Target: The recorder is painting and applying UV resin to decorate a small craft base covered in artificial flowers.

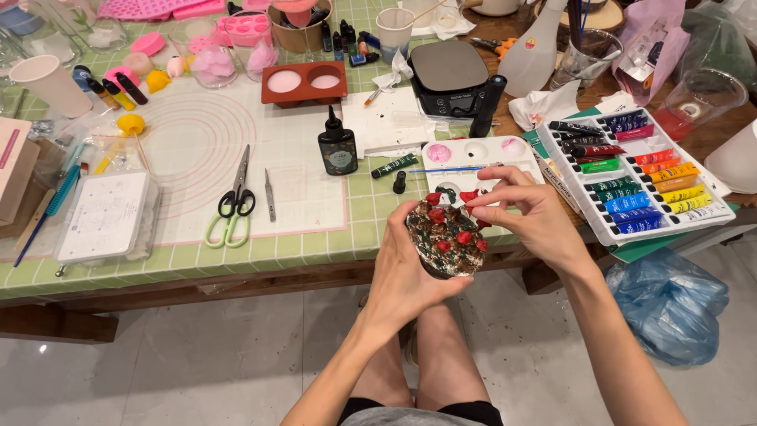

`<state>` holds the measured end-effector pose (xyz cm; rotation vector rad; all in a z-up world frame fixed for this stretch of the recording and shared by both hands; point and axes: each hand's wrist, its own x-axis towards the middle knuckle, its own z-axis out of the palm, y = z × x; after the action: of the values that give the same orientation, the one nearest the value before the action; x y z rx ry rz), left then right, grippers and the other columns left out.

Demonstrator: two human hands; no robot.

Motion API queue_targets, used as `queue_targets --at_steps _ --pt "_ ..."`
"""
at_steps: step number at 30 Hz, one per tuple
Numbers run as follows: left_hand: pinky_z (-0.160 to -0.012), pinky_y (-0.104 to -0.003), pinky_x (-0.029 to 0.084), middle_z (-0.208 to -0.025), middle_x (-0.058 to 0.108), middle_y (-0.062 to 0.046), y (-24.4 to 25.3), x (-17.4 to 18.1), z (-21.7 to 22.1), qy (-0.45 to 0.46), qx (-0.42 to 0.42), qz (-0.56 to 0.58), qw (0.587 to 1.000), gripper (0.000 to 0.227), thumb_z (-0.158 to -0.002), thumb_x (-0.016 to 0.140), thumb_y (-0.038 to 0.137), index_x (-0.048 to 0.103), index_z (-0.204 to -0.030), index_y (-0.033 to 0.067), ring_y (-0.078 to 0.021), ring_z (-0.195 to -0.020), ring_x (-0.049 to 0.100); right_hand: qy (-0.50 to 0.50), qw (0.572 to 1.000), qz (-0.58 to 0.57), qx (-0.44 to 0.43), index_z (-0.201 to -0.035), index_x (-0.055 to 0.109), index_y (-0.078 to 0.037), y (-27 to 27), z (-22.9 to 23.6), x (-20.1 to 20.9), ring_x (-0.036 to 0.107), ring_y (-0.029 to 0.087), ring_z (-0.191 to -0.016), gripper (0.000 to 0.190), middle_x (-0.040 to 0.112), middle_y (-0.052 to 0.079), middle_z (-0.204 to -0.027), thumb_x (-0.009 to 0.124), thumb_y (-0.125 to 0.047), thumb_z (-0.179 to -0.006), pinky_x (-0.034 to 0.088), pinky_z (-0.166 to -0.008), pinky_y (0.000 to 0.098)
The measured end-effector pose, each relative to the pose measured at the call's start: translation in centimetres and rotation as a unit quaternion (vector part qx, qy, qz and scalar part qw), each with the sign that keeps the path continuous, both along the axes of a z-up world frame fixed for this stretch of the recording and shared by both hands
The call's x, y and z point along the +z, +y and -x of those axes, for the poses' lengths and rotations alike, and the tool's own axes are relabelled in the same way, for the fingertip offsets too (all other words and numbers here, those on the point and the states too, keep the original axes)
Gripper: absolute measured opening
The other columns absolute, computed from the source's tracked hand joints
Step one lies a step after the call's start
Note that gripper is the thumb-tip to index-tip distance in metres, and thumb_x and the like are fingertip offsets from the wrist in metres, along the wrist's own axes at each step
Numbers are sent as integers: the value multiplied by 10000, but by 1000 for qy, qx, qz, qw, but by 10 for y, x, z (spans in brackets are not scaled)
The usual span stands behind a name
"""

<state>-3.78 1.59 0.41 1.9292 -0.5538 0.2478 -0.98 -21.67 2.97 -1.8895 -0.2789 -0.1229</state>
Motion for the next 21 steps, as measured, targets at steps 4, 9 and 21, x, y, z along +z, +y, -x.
queue_targets --at_steps 4,9,21 --pt "-1081 -450 466 -1358 546 -247 -1 3 4 6 1 1 1000 1174 -588 947 307 220 -1457 -1 -396 -1281 574 -60 994 90 -11 -1012 832 -128 2 2 5 550 170 -1116 209 644 45 -1313 836 -133 -803 462 -981 320" --pt "-1085 -450 459 -1338 548 -243 -4 3 7 -1 2 2 1000 1155 -583 942 296 232 -1443 -3 -394 -1275 569 -102 983 149 -3 -1013 835 -167 6 0 8 555 216 -1228 226 635 72 -1343 846 -162 -788 435 -1050 359" --pt "-1060 -448 476 -1319 550 -237 -4 8 11 -4 1 6 1000 1122 -585 940 287 249 -1423 6 -390 -1250 580 -117 974 192 -13 -977 839 -208 12 5 11 535 250 -1285 214 629 65 -1351 850 -198 -764 436 -1067 381"
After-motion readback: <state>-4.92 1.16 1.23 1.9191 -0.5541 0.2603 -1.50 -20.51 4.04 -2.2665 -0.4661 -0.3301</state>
